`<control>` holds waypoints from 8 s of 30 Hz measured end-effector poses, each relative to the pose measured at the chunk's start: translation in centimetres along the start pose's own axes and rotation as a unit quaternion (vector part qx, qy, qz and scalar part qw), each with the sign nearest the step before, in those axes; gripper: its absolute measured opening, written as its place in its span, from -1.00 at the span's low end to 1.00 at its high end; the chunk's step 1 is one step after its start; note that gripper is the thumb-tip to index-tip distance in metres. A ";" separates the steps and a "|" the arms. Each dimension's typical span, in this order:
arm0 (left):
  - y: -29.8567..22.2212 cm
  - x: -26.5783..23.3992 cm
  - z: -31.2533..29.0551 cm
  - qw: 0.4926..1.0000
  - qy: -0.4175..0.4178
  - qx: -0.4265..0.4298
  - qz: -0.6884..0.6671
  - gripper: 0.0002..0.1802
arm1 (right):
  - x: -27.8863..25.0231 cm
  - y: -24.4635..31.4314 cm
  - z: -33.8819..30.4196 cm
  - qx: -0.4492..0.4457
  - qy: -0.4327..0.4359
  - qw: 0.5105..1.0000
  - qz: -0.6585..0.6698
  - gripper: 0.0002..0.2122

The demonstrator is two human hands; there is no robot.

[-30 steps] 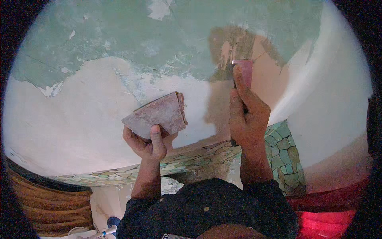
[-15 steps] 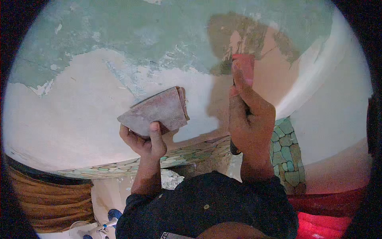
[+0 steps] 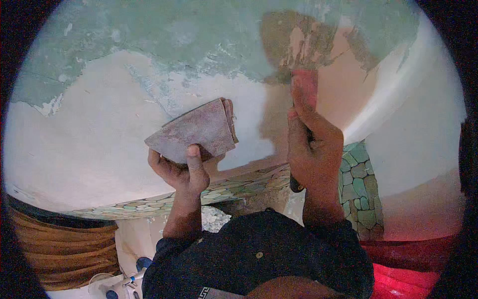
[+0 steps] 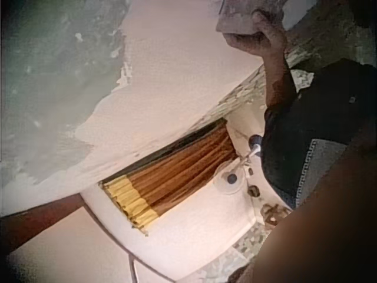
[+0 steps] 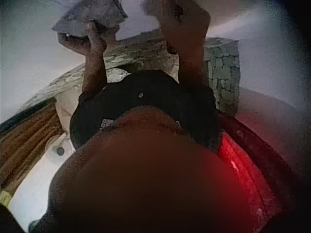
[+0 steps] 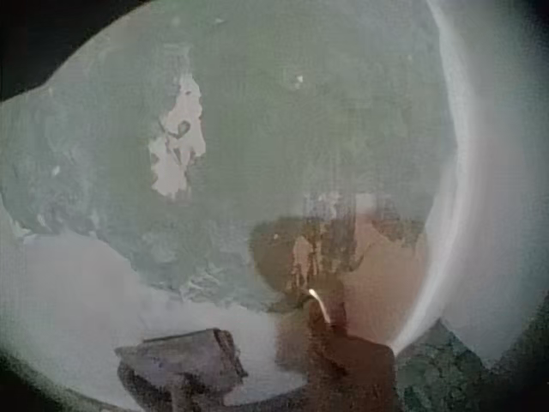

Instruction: Sanding and scraping a wall to prepare it for painting.

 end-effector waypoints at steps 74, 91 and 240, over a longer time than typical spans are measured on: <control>-1.1 -0.3 0.4 0.997 0.064 0.039 0.018 -0.36 | -0.3 2.6 2.8 -0.039 -0.046 0.997 -0.052 -0.57; -0.5 -0.3 0.2 0.998 0.059 0.029 0.009 -0.33 | 0.0 1.6 0.8 -0.008 0.008 0.996 -0.091 -0.58; -0.6 -0.8 -0.2 0.998 0.041 0.030 0.032 -0.29 | -1.0 -1.2 -0.6 0.057 -0.025 0.997 0.038 -0.61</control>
Point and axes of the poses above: each hand's wrist, its own z-axis towards the middle knuckle, its own x-axis out of the palm, y = z × x, the point moved 1 cm from there along z, towards the middle knuckle, and after that the axes turned 10 degrees about y, right-handed, at the moved point
